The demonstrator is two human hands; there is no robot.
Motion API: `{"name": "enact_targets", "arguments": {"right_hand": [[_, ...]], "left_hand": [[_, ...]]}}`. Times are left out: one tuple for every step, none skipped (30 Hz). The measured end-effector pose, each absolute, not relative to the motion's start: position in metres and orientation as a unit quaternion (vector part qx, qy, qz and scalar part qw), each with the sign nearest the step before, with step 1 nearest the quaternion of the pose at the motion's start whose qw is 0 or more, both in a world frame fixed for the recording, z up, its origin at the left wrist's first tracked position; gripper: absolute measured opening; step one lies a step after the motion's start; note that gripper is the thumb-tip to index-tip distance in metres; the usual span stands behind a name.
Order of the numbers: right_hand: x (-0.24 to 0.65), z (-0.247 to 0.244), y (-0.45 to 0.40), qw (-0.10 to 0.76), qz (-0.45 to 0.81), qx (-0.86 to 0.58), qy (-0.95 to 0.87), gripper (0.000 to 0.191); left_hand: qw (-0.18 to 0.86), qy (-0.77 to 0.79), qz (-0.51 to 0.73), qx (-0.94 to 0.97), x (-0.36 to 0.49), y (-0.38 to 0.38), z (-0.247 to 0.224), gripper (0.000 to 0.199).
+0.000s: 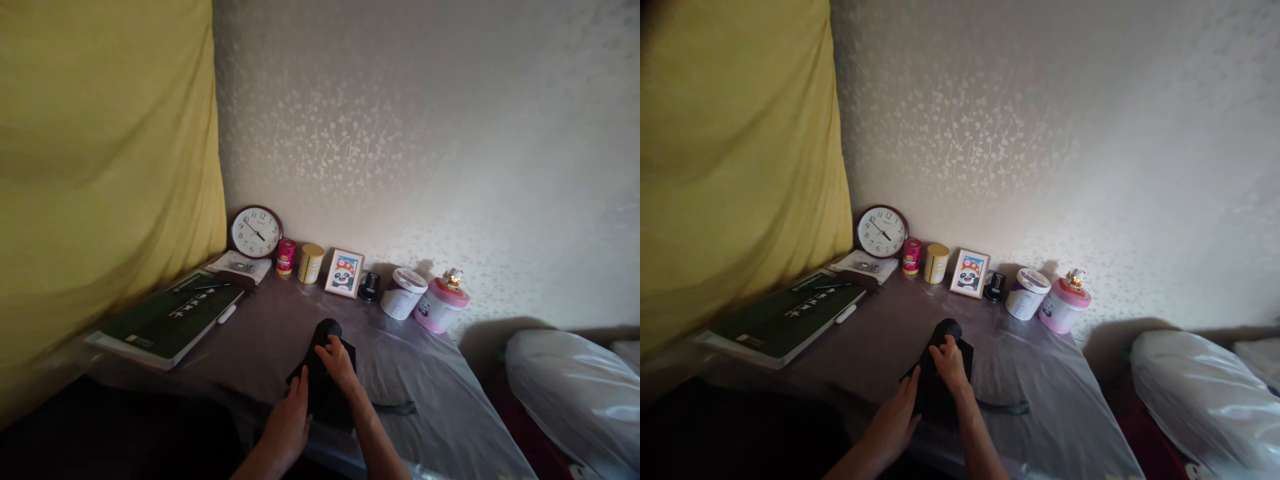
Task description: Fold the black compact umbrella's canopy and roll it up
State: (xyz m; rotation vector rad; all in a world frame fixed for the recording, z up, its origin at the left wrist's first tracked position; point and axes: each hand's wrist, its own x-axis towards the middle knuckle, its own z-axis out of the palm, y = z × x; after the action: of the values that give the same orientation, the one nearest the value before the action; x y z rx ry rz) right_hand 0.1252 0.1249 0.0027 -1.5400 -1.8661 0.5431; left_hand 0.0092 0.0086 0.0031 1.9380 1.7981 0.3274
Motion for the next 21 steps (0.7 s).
{"name": "enact_targets", "arguments": {"right_hand": [[0.124,0.005,0.123,0.328,0.225,-0.592,-0.701,0.031],[0.123,0.008,0.121,0.329,0.255,-0.598,-0.686,0.031],[0.121,0.011,0.119,0.326,0.298,-0.594,-0.672,0.03],[0.119,0.014,0.117,0.321,0.347,-0.578,-0.665,0.029],[0.117,0.016,0.115,0.315,0.395,-0.558,-0.658,0.028],[0.115,0.017,0.113,0.307,0.437,-0.54,-0.651,0.027],[0.113,0.018,0.113,0.301,0.466,-0.529,-0.642,0.026],[0.111,0.019,0.112,0.297,0.483,-0.524,-0.635,0.025],[0.11,0.019,0.113,0.296,0.489,-0.524,-0.631,0.022],[0.109,0.019,0.114,0.295,0.491,-0.527,-0.628,0.02],[0.109,0.018,0.115,0.291,0.494,-0.527,-0.627,0.019],[0.109,0.018,0.116,0.287,0.497,-0.527,-0.627,0.018],[0.109,0.018,0.117,0.283,0.498,-0.526,-0.628,0.018],[0.11,0.018,0.118,0.28,0.497,-0.525,-0.632,0.018],[0.11,0.017,0.119,0.277,0.491,-0.525,-0.637,0.017],[0.11,0.017,0.121,0.273,0.483,-0.525,-0.646,0.017],[0.11,0.017,0.121,0.268,0.471,-0.524,-0.657,0.018],[0.11,0.017,0.122,0.26,0.456,-0.523,-0.671,0.019],[0.11,0.017,0.122,0.251,0.441,-0.521,-0.687,0.02],[0.109,0.018,0.122,0.242,0.422,-0.518,-0.704,0.021],[0.109,0.019,0.122,0.236,0.399,-0.513,-0.722,0.021]], "left_hand": [[0.232,0.657,0.117,0.707,0.01,0.009,0.003,0.074],[0.226,0.659,0.114,0.708,0.01,0.009,0.002,0.073],[0.219,0.66,0.11,0.71,0.011,0.009,0.001,0.071],[0.212,0.663,0.105,0.71,0.011,0.009,0.0,0.067],[0.208,0.665,0.102,0.71,0.011,0.009,-0.002,0.064],[0.206,0.667,0.102,0.709,0.012,0.009,-0.003,0.062],[0.206,0.667,0.106,0.708,0.011,0.008,-0.004,0.063],[0.208,0.666,0.115,0.707,0.011,0.008,-0.005,0.065],[0.21,0.665,0.126,0.706,0.011,0.007,-0.006,0.069],[0.21,0.664,0.137,0.704,0.011,0.006,-0.006,0.073],[0.209,0.665,0.146,0.702,0.011,0.004,-0.005,0.076],[0.204,0.669,0.151,0.698,0.011,0.003,-0.005,0.077],[0.196,0.675,0.151,0.695,0.011,0.001,-0.003,0.077],[0.186,0.679,0.151,0.694,0.011,0.0,-0.002,0.076],[0.176,0.68,0.147,0.696,0.011,-0.001,0.0,0.076],[0.171,0.679,0.138,0.7,0.011,-0.001,0.002,0.076],[0.17,0.677,0.127,0.705,0.012,-0.001,0.004,0.077],[0.171,0.674,0.115,0.709,0.012,0.0,0.005,0.078],[0.176,0.673,0.104,0.711,0.012,0.001,0.005,0.078],[0.184,0.674,0.095,0.709,0.012,0.003,0.005,0.078],[0.189,0.676,0.089,0.707,0.013,0.004,0.005,0.077]]}}
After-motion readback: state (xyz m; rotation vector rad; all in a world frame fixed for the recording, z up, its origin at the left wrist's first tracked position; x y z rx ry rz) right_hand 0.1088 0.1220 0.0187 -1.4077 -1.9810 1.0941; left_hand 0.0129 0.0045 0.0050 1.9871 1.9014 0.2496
